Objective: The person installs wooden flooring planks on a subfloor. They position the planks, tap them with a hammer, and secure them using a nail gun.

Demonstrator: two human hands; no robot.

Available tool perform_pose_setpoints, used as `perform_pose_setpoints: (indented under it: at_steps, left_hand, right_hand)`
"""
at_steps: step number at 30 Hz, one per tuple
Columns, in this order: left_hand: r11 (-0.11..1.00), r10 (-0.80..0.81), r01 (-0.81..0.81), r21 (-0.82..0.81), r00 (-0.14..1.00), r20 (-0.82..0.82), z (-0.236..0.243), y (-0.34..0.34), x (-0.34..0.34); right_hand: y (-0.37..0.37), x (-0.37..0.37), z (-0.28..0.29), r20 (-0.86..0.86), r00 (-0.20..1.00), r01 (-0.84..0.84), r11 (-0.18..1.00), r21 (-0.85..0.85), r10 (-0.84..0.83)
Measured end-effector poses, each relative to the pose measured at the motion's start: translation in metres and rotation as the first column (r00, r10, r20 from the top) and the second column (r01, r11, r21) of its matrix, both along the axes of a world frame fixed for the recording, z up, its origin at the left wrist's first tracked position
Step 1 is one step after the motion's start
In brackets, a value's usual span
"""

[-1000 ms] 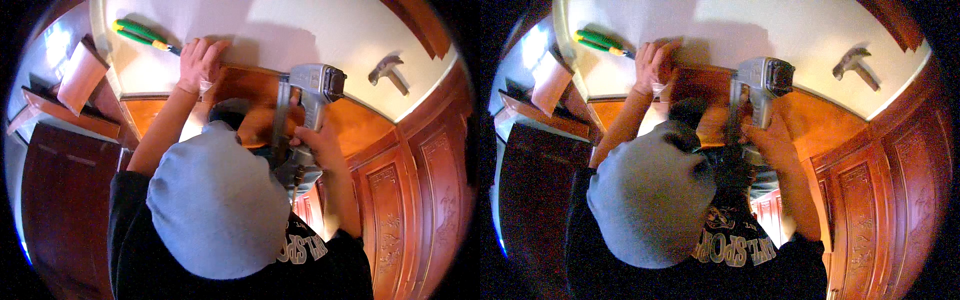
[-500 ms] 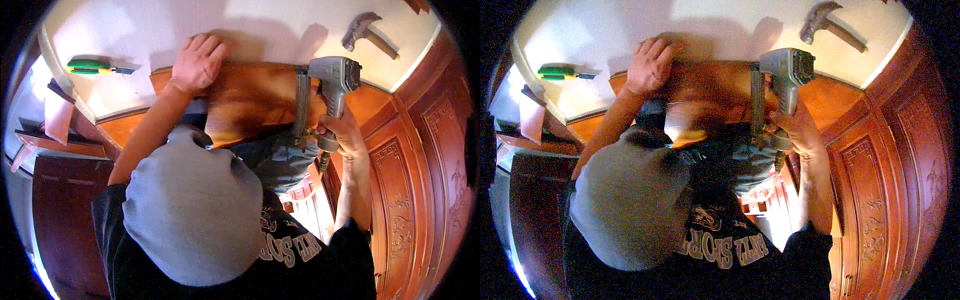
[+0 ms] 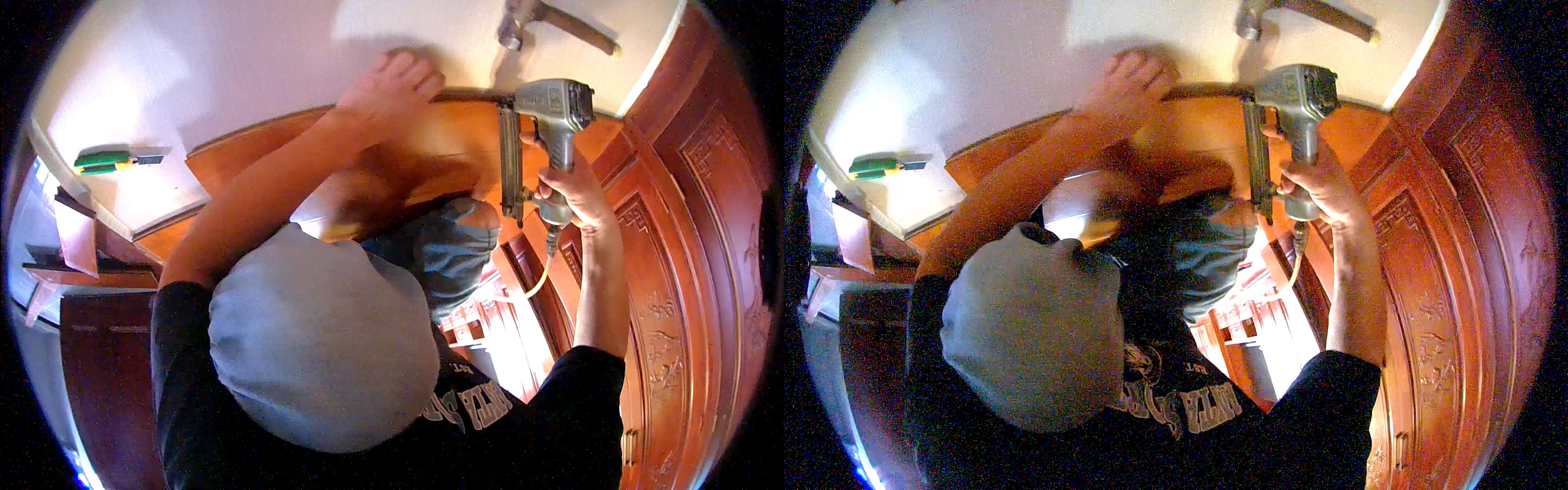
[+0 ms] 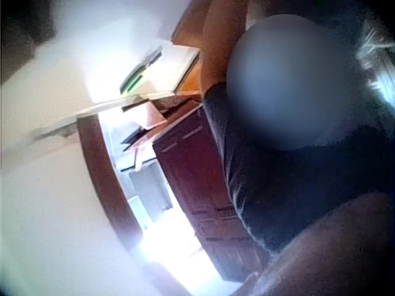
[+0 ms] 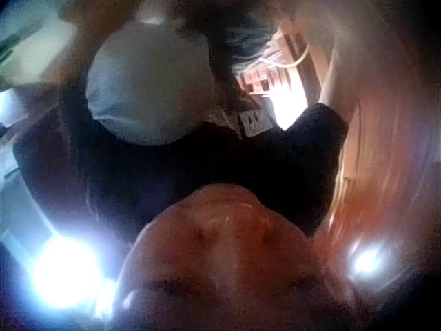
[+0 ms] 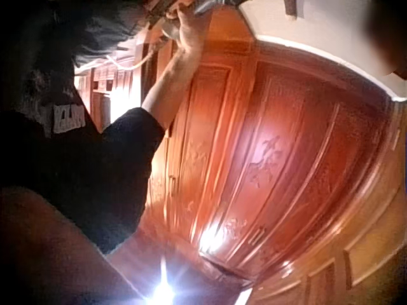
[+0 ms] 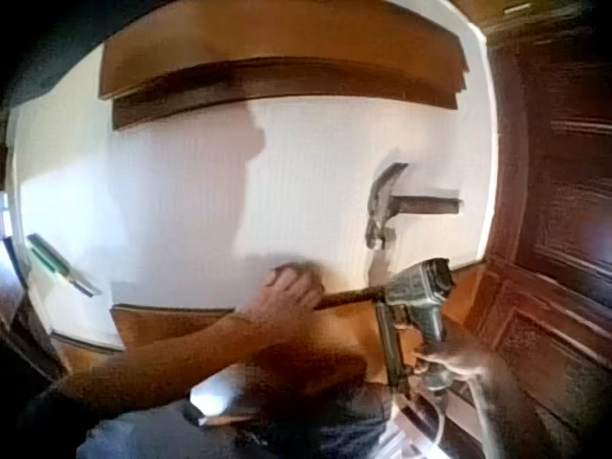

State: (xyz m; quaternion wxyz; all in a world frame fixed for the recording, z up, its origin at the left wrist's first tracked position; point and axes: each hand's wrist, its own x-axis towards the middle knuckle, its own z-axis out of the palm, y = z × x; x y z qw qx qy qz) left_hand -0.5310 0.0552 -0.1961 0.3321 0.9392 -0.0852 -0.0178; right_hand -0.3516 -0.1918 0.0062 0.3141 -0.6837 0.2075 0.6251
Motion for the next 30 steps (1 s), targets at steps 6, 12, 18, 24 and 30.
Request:
perform_pose_setpoints:
  at_steps: [6, 12, 18, 24, 30]
  left_hand:
    - [1.0, -0.013, 0.012, -0.008, 0.974, -0.227, 0.0, 0.013, -0.008]
    - [0.998, 0.039, -0.046, -0.034, 0.982, -0.184, -0.013, 0.015, -0.016]
    - [0.998, 0.063, -0.062, 0.009, 0.975, -0.214, -0.018, 0.024, -0.028]
    - [0.995, 0.093, -0.095, -0.001, 0.976, -0.197, -0.031, 0.026, -0.036]
    - [0.992, 0.119, -0.122, -0.017, 0.985, -0.127, -0.03, 0.031, -0.038]
  right_hand:
    - [-0.008, 0.01, 0.0, 0.012, 1.0, 0.016, 0.998, -0.062, -0.015]
    - [-0.031, 0.031, -0.009, -0.011, 0.998, 0.064, 0.996, -0.056, -0.065]
    - [-0.05, 0.041, -0.016, 0.028, 0.999, -0.041, 0.995, -0.087, 0.044]
    - [-0.054, 0.059, -0.018, 0.046, 0.998, 0.042, 0.994, -0.097, -0.037]
    - [-0.079, 0.078, -0.025, -0.006, 1.0, -0.027, 0.99, -0.139, 0.027]
